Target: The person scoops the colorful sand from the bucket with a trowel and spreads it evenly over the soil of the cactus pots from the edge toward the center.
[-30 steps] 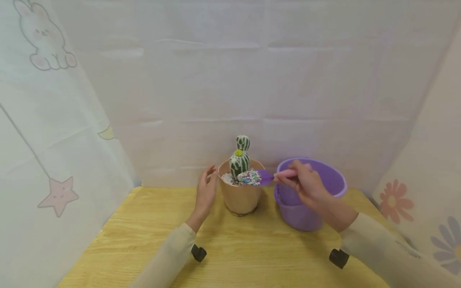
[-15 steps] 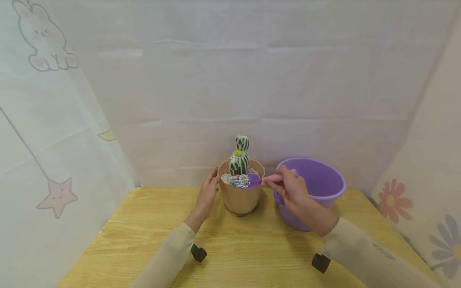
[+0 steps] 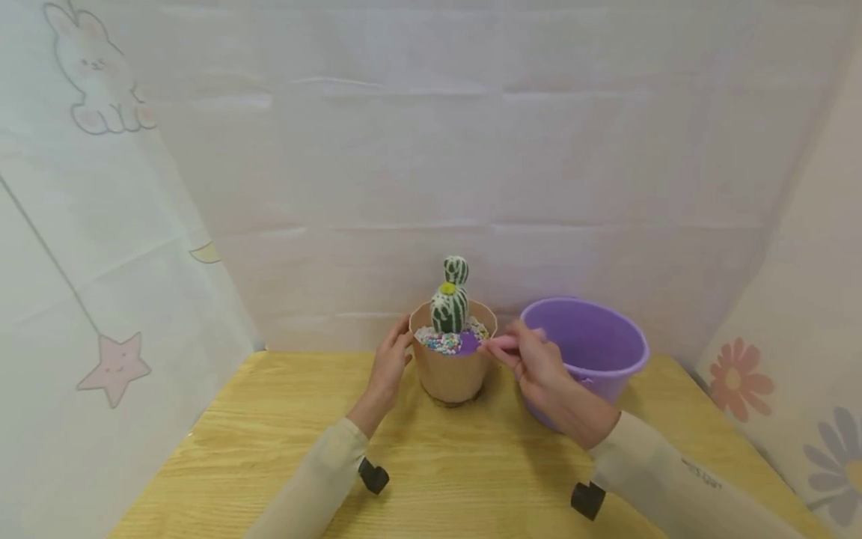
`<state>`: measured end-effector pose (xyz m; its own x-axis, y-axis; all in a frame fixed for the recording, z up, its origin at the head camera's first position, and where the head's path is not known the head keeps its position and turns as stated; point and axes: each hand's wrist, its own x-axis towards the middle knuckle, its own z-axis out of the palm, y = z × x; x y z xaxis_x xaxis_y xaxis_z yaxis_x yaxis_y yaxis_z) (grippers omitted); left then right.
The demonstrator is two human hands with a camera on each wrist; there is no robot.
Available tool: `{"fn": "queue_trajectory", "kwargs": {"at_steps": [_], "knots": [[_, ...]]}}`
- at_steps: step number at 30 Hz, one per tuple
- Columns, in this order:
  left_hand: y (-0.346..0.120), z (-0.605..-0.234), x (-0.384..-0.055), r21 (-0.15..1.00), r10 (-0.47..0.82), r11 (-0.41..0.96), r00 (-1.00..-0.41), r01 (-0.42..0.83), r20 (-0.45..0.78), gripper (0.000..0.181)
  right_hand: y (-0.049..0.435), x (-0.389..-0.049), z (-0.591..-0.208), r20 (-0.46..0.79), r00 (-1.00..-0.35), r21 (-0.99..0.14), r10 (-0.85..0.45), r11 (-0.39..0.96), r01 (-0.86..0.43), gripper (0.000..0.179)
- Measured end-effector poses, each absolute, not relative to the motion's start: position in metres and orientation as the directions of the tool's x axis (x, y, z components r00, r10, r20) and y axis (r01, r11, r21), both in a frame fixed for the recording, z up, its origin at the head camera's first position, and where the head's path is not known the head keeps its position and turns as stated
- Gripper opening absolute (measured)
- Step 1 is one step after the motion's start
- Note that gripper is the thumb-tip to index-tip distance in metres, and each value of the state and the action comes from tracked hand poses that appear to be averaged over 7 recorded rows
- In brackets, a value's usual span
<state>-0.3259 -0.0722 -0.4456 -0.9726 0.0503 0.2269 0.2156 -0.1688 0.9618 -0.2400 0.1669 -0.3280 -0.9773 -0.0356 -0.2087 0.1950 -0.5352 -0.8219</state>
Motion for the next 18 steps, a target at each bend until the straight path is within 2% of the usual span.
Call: {"fn": "queue_trajectory", "kwargs": {"at_steps": [9,18], "knots": [[-0.071,-0.445,-0.327,0.957,0.014,-0.186,-0.973,0.223,0.230,0.053,0.162,-0.241,-0.330,-0.212,-0.976,-0.808,-0.042,-0.555,0.199,0.032],[-0.068,-0.443,-0.327,0.958,0.021,-0.205,-0.978,0.200,0.209,0.055,0.156,-0.242,-0.335,-0.204,-0.979,-0.816,0.010,-0.554,0.165,0.037]]}}
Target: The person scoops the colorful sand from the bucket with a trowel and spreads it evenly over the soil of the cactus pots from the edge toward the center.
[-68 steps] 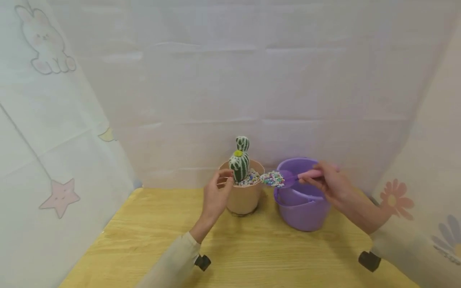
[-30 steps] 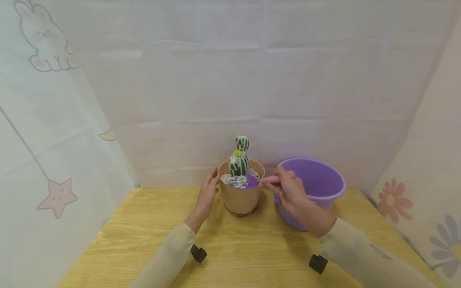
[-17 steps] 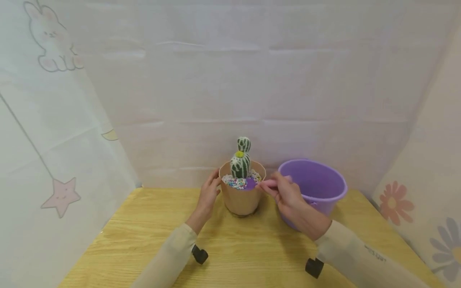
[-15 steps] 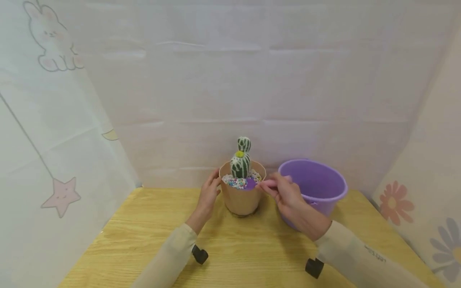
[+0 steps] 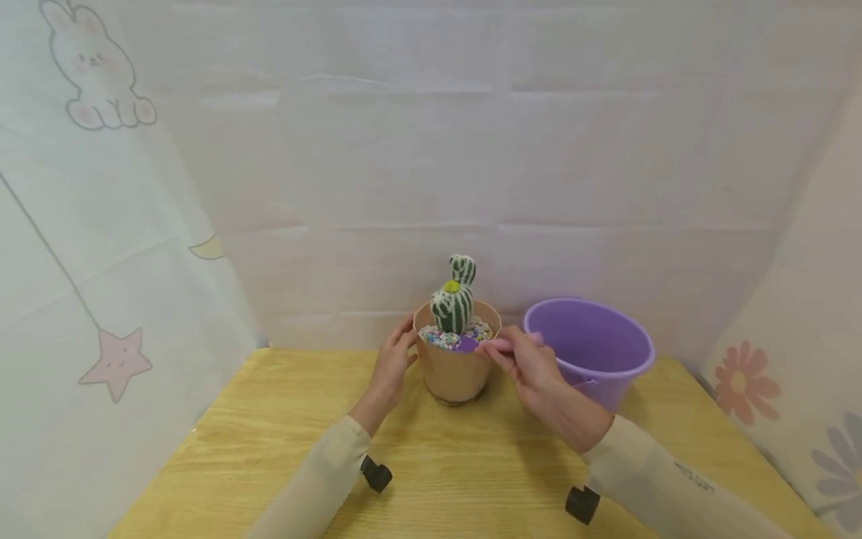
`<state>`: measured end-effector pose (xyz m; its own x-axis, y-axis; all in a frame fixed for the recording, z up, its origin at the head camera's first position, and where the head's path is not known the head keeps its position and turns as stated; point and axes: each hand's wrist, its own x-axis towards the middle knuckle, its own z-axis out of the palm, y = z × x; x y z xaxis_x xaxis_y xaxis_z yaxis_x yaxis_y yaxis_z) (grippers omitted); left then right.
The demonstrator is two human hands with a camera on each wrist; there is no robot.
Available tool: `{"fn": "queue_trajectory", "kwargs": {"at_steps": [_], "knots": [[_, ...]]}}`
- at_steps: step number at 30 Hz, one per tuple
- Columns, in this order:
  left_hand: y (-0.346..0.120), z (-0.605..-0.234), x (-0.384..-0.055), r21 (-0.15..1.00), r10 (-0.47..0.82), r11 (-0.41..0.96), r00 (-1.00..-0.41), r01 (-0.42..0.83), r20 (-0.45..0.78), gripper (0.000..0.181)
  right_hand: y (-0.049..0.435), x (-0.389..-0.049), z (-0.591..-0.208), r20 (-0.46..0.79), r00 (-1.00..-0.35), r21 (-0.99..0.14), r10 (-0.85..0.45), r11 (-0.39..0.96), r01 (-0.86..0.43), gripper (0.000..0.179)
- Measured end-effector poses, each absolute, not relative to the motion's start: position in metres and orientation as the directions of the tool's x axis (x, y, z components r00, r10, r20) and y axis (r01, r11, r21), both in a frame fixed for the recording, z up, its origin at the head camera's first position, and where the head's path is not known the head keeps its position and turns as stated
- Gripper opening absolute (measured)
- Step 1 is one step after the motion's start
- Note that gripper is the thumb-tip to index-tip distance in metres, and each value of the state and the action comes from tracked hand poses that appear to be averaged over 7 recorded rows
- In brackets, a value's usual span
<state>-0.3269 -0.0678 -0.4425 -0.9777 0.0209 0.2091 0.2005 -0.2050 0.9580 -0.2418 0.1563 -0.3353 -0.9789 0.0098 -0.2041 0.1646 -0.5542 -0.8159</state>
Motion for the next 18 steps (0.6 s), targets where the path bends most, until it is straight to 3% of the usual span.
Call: {"fn": "queue_trajectory", "kwargs": {"at_steps": [18], "knots": [[-0.063,-0.434,-0.321,0.951,0.046,-0.251,-0.979,0.180,0.198,0.054,0.146,-0.246,-0.339,-0.208,-0.978,-0.783,0.022,-0.603,0.153,0.044]]}}
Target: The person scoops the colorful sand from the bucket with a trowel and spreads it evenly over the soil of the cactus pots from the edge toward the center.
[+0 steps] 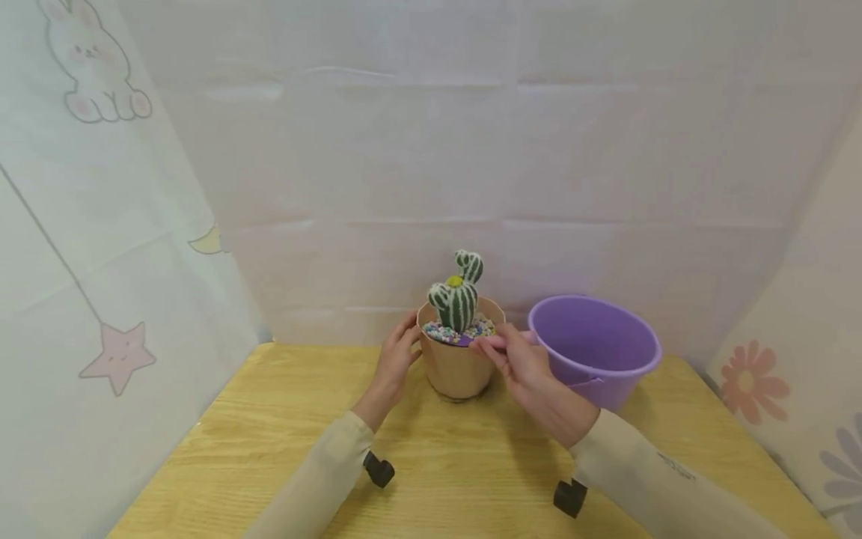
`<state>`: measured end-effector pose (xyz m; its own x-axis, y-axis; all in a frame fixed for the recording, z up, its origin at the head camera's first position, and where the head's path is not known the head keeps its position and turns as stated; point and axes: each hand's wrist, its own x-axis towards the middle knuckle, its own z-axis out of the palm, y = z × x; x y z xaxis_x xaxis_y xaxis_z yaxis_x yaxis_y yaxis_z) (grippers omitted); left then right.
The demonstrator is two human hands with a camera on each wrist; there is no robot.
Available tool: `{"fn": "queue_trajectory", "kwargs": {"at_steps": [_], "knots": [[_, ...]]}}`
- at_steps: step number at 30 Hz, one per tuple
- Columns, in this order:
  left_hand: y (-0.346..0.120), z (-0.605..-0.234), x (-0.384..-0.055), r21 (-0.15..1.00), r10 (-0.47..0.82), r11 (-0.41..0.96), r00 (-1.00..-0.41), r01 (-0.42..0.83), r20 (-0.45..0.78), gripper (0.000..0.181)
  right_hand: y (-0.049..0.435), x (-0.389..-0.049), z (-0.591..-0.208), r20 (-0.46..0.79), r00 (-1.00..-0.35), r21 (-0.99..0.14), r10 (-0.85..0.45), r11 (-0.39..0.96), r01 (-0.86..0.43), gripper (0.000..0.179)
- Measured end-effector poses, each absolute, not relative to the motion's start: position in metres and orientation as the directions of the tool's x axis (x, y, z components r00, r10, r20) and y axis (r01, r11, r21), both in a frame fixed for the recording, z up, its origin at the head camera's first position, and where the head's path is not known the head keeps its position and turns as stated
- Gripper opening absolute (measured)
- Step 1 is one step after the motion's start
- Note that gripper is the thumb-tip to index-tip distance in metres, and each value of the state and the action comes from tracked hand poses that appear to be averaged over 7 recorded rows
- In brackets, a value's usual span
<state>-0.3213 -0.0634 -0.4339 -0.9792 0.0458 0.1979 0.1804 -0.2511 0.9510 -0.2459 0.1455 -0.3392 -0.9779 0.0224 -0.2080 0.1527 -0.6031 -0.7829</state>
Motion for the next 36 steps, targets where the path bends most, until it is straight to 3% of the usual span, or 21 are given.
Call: {"fn": "queue_trajectory", "kwargs": {"at_steps": [12,23,36], "knots": [[-0.063,-0.437,-0.323,0.950,0.035,-0.246,-0.978,0.192,0.207,0.056,0.144,-0.251,-0.333,-0.247,-0.969,-0.770,0.014,-0.610,0.188,0.047],[-0.060,-0.432,-0.322,0.948,0.050,-0.257,-0.977,0.189,0.208,0.048,0.149,-0.255,-0.327,-0.255,-0.967,-0.818,-0.006,-0.531,0.219,0.047],[-0.061,-0.406,-0.295,0.953,0.064,-0.244,-0.977,0.181,0.202,0.049,0.148,-0.267,-0.325,-0.293,-0.956,-0.776,-0.019,-0.580,0.249,0.048]]}}
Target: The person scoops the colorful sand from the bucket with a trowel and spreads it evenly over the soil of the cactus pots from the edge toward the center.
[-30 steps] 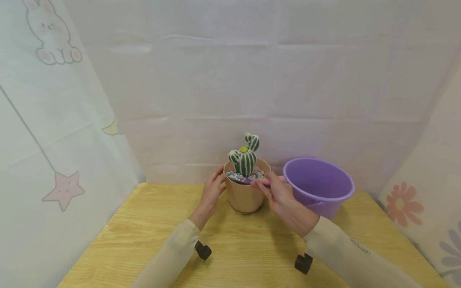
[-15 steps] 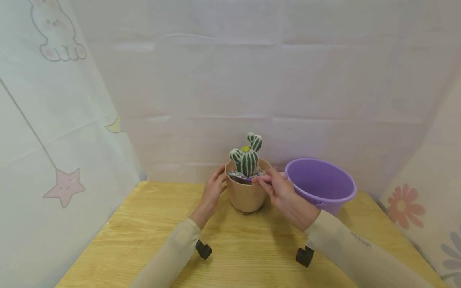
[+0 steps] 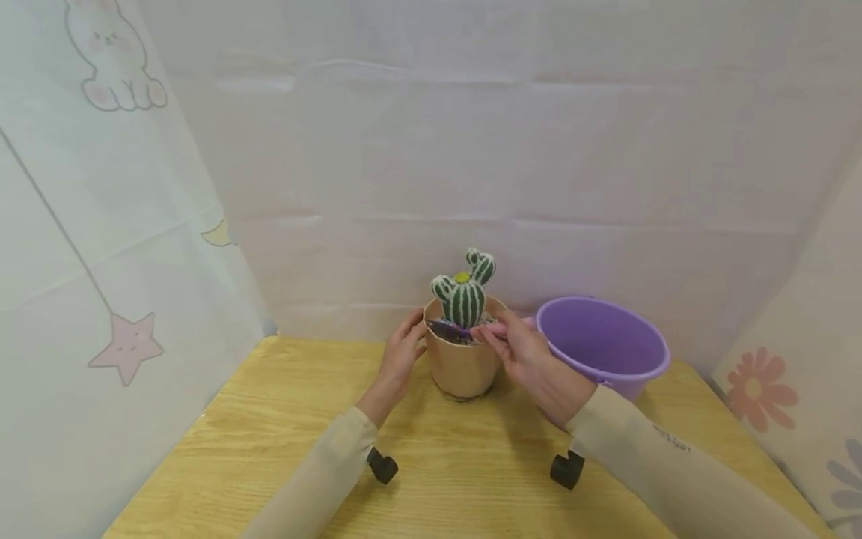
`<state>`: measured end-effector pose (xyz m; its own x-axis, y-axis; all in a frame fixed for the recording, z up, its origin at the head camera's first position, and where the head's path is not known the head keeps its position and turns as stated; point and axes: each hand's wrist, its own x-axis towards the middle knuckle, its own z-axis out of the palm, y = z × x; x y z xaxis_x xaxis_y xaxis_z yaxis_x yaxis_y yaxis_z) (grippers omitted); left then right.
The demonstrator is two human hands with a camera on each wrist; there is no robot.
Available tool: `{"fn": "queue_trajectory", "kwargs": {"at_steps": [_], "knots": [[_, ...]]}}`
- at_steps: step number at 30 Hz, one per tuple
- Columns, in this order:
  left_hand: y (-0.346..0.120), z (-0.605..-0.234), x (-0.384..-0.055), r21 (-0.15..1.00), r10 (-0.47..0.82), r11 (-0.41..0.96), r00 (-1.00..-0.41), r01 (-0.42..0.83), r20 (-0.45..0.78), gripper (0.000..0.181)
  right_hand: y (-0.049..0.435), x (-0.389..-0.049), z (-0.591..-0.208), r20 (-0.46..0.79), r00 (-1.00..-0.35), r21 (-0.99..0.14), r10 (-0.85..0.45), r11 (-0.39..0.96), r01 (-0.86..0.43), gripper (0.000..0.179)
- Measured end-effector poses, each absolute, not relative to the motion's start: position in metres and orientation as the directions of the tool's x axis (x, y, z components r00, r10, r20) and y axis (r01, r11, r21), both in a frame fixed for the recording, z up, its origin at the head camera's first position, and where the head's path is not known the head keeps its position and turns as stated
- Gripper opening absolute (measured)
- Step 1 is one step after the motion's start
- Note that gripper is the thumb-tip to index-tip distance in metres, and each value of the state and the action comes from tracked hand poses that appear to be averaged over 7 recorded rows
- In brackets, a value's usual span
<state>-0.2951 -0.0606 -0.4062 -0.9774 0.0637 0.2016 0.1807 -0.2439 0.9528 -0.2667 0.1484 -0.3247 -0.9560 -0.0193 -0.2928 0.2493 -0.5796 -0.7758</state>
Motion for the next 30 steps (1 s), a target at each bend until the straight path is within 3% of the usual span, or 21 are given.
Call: {"fn": "queue_trajectory", "kwargs": {"at_steps": [18,30], "knots": [[-0.062,-0.405,-0.294,0.955,0.084,-0.244,-0.978,0.167,0.192,0.052,0.148,-0.274,-0.317,-0.360,-0.932,-0.722,-0.037,-0.622,0.303,0.046],[-0.062,-0.404,-0.293,0.958,0.076,-0.239,-0.981,0.156,0.178,0.051,0.152,-0.278,-0.320,-0.340,-0.940,-0.717,-0.037,-0.636,0.285,0.049]]}}
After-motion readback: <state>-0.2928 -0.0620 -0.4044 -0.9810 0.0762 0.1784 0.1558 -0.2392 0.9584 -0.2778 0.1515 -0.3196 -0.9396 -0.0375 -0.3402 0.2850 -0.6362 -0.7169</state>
